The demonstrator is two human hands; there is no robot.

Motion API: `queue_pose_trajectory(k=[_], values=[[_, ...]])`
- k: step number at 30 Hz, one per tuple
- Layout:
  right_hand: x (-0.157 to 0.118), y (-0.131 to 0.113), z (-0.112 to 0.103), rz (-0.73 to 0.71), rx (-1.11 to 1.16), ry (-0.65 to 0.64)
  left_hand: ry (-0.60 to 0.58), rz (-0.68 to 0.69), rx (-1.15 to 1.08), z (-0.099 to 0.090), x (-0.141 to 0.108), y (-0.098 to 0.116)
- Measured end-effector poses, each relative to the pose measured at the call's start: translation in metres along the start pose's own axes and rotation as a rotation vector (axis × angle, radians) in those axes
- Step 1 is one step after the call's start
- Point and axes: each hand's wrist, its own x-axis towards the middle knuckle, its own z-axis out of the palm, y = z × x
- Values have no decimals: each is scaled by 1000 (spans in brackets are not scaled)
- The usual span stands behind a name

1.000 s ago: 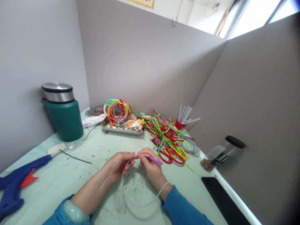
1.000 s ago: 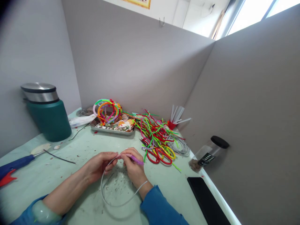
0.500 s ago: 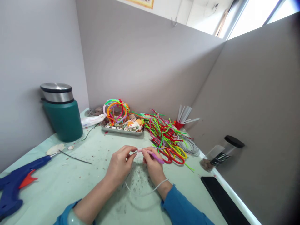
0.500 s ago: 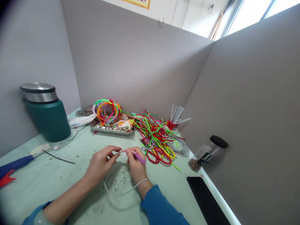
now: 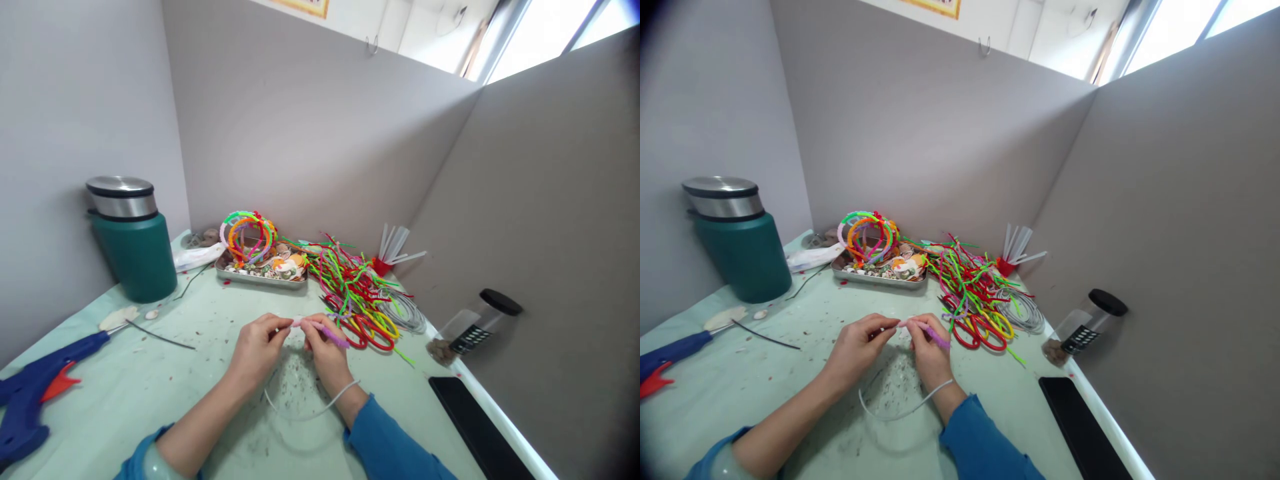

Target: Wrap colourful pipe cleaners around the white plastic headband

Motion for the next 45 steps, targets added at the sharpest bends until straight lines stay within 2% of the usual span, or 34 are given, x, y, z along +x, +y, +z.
queue_pose_trajectory(k=[3,8,12,18,23,25,28,36,40,43,45], values=[[0,-3,0,-2,-4,-17,-38,-114,-120,1,2,2],[-1,-3,1,-14,17,-24,-156,-389,-394,2,4,2],[-1,-1,1,-15,34,-31,-253,-482,-553,2,4,0],[-1,0,1,4,13,-10,-157,-406,-395,2,3,-1],[-1,1,2,9,20,-3,-66,-214,-155,0,3,1],[-1,2,2,19,28,-7,-50,-178,-93,-1,2,2],[0,3,2,29,39,-12,-76,-218,-101,-1,2,3],[0,3,2,32,35,-26,-181,-353,-293,4,3,-1],[-1,3,3,41,17,-33,-171,-374,-368,5,3,-5],[-1,6,4,22,-61,-17,-126,-312,-201,1,2,-5],[0,8,2,-52,-155,-15,-94,-230,-40,-3,3,-5]])
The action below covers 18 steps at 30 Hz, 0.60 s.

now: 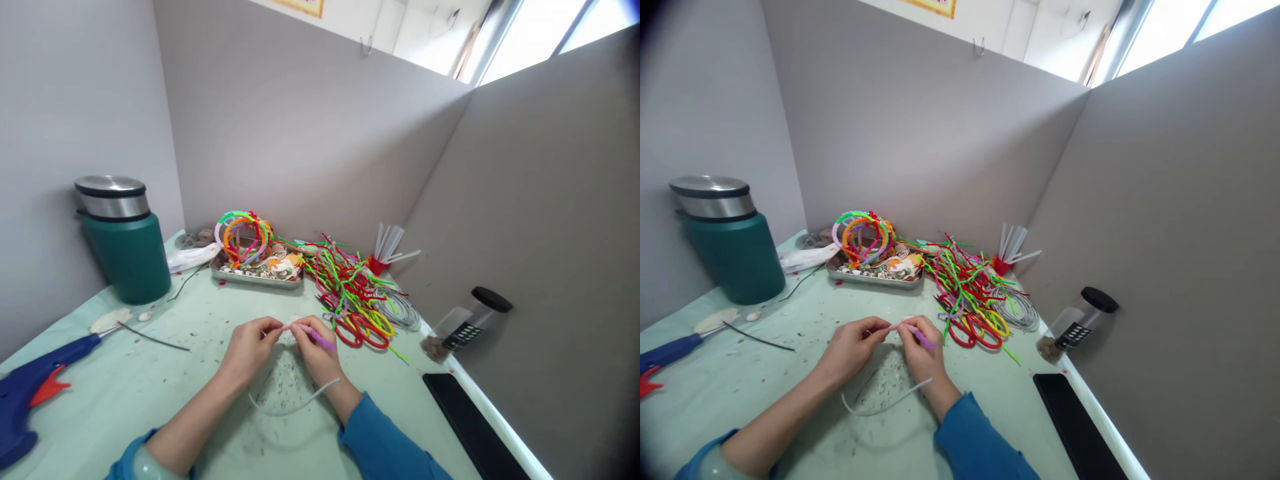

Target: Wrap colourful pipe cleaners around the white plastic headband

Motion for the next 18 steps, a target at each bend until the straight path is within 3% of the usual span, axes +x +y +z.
queue_pose_trajectory(k=[2,5,7,9,13,18], values=[[3,3,-5,-109,-97,-61,-16,46,121,-5,1,1],[9,8,-15,-228,-165,-298,-182,-46,212,-10,2,0],[13,10,-22,-203,-148,-377,-307,-138,221,-10,2,-1],[16,10,-25,-86,-83,-414,-376,-152,234,-9,1,-2],[13,3,-24,116,-79,-583,-317,45,339,-4,0,-5],[4,-5,-15,-44,-497,-539,-290,40,397,-2,-1,-4]])
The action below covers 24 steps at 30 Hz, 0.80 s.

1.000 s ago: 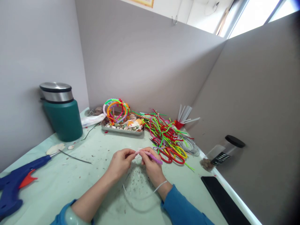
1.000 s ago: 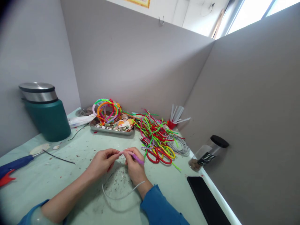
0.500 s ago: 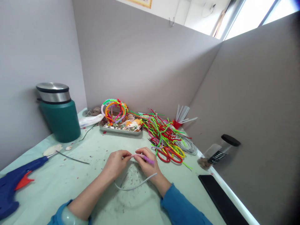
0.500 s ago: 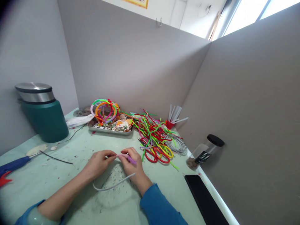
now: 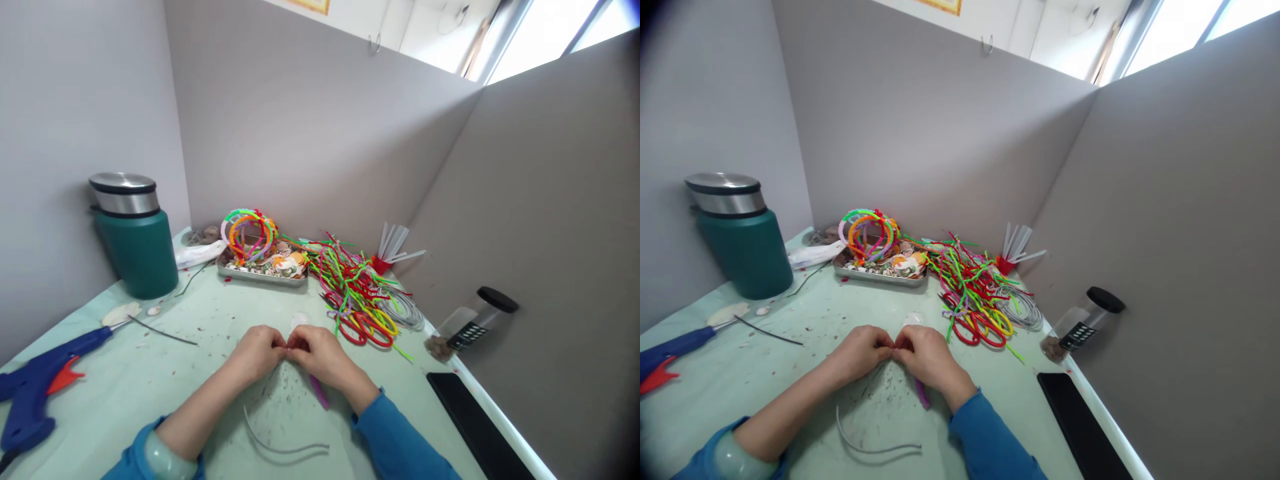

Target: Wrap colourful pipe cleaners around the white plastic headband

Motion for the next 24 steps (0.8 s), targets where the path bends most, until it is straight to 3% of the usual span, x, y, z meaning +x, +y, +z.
queue_pose_trajectory(k=[7,11,17,24], values=[[-1,-7,2,-39,-207,25,43,-69,24,-7,-5,0],[2,-7,3,-9,-211,-6,64,-23,95,-8,-4,-4],[7,-4,8,108,-174,28,86,-58,164,-5,-2,-7],[9,-9,2,12,-179,-13,108,-117,191,-5,-1,-6]])
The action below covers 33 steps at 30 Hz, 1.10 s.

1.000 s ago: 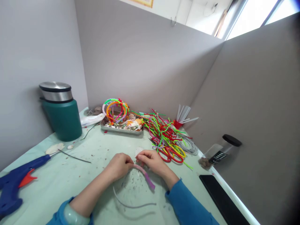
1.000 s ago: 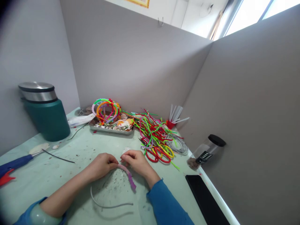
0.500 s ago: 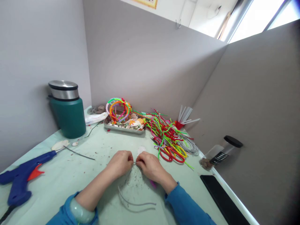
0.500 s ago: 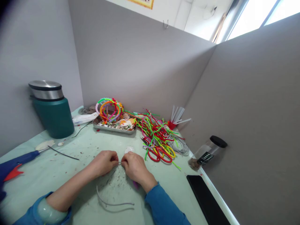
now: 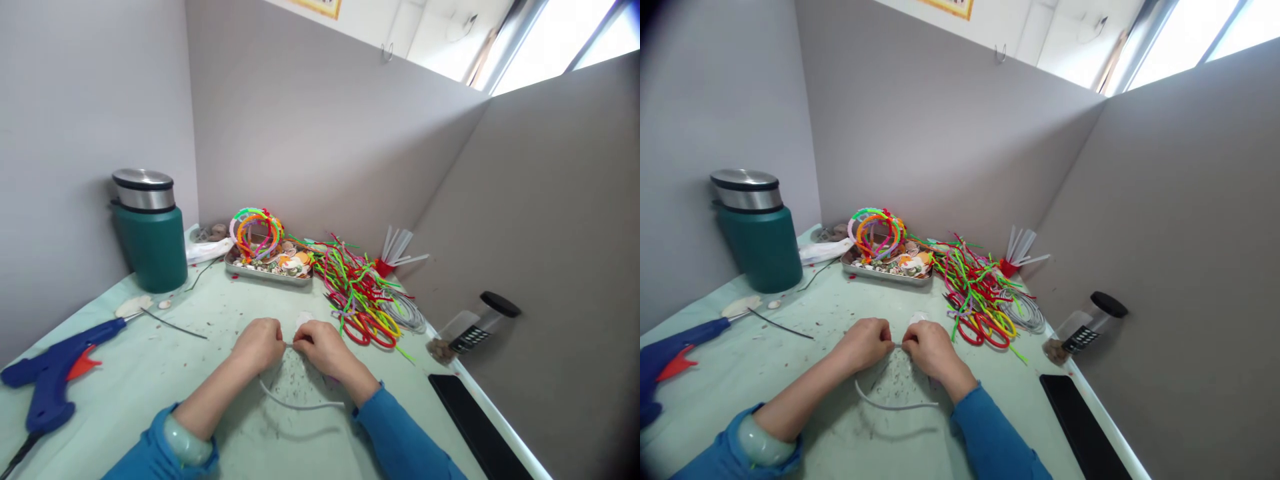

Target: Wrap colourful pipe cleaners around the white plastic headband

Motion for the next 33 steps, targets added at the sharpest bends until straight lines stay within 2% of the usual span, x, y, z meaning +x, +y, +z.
queue_pose_trajectory(k=[15,18,21,27,30,33], values=[[0,-7,6,22,-145,49,4,21,46,1,-1,-1],[0,-2,0,16,0,15,6,44,20,0,0,-3],[-2,7,-8,19,261,1,30,94,-68,-2,2,-4],[-5,15,-11,128,691,-41,64,182,-301,-6,4,2],[-4,13,-6,170,818,-40,16,201,-389,-8,2,6],[-3,13,-3,165,846,-38,-36,206,-417,-10,2,9]])
